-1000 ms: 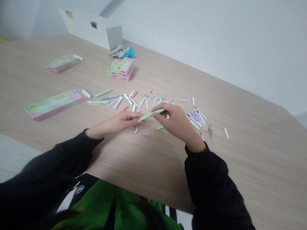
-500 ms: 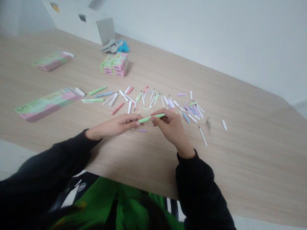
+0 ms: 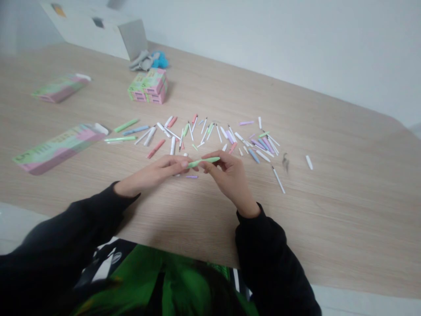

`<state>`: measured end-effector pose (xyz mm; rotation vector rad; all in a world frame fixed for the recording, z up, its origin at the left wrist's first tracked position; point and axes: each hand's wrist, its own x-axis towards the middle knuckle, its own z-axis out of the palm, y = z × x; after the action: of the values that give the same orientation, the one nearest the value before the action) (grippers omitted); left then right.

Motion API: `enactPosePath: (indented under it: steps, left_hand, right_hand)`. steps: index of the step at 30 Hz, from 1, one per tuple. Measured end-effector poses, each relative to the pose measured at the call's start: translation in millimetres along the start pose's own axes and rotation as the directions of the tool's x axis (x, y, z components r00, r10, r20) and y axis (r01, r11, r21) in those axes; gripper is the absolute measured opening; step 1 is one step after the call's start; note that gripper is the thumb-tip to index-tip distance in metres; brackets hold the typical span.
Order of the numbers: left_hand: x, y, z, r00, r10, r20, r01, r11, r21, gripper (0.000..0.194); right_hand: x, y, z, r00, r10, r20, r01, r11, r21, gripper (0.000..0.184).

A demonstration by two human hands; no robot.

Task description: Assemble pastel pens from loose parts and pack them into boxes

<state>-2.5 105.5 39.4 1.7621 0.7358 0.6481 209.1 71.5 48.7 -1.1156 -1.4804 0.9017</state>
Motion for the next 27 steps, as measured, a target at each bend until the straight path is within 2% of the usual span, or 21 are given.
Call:
enactPosePath:
  steps: [2, 6, 9, 11, 13, 18, 23, 25, 27]
  left_hand:
    - [0.0, 0.3, 1.1, 1.0, -0.015, -0.001, 0.015, 1.0, -0.007, 0.042]
    - [2.3, -3.2, -0.1, 0.999, 0.032, -0.021, -0.032, 0.999, -0.038, 0.029]
    - [1.9, -5.3, -2.2, 0.999, -0.005, 0.05, 0.009, 0.997, -0.079, 0.033]
    - [0.8, -5.7, -3.5, 0.992, -0.029, 0.126, 0.043, 0.993, -0.108, 0.043]
    - [-0.1, -5.6, -4.3, 0.989, -0.043, 0.142, 0.062, 0.989, -0.135, 0.05]
    - [0.6, -4.8, -4.2, 0.996, -0.045, 0.071, 0.056, 0.984, -0.167, 0.031]
    - [2.3, -6.1, -2.8, 0.968, -0.173, 0.18, 0.211, 0.953, -0.219, 0.056]
    - [3.1, -6.7, -2.3, 0.977, -0.158, 0.14, 0.186, 0.96, -0.211, 0.047]
    - [3.5, -6.9, -1.7, 0.99, -0.131, 0.043, 0.138, 0.958, -0.25, 0.033]
  right_hand:
    - [-0.2, 1.2, 0.6, 1.0, 0.016, 0.002, -0.016, 1.0, 0.007, 0.022]
    - [-1.3, 1.4, 1.3, 0.999, 0.014, -0.031, -0.014, 1.0, 0.001, 0.019]
    - [-2.6, 0.8, 3.5, 1.0, 0.012, -0.016, -0.012, 1.0, 0.002, 0.018]
    - [-3.1, 0.6, 5.2, 0.999, 0.032, -0.001, -0.032, 0.999, 0.01, 0.02]
    - [-3.4, 0.8, 6.5, 0.999, 0.048, -0.003, -0.048, 0.999, 0.024, 0.023]
    - [-4.6, 3.9, 8.0, 0.999, 0.032, -0.035, -0.031, 0.999, 0.033, 0.025]
    - [-6.0, 7.9, 8.6, 0.999, 0.029, -0.027, -0.028, 0.999, 0.027, 0.023]
    - [-6.2, 9.0, 8.6, 0.999, 0.037, -0.025, -0.036, 0.998, 0.048, 0.023]
    - [-6.3, 9.8, 8.6, 0.998, 0.031, -0.045, -0.029, 0.999, 0.043, 0.022]
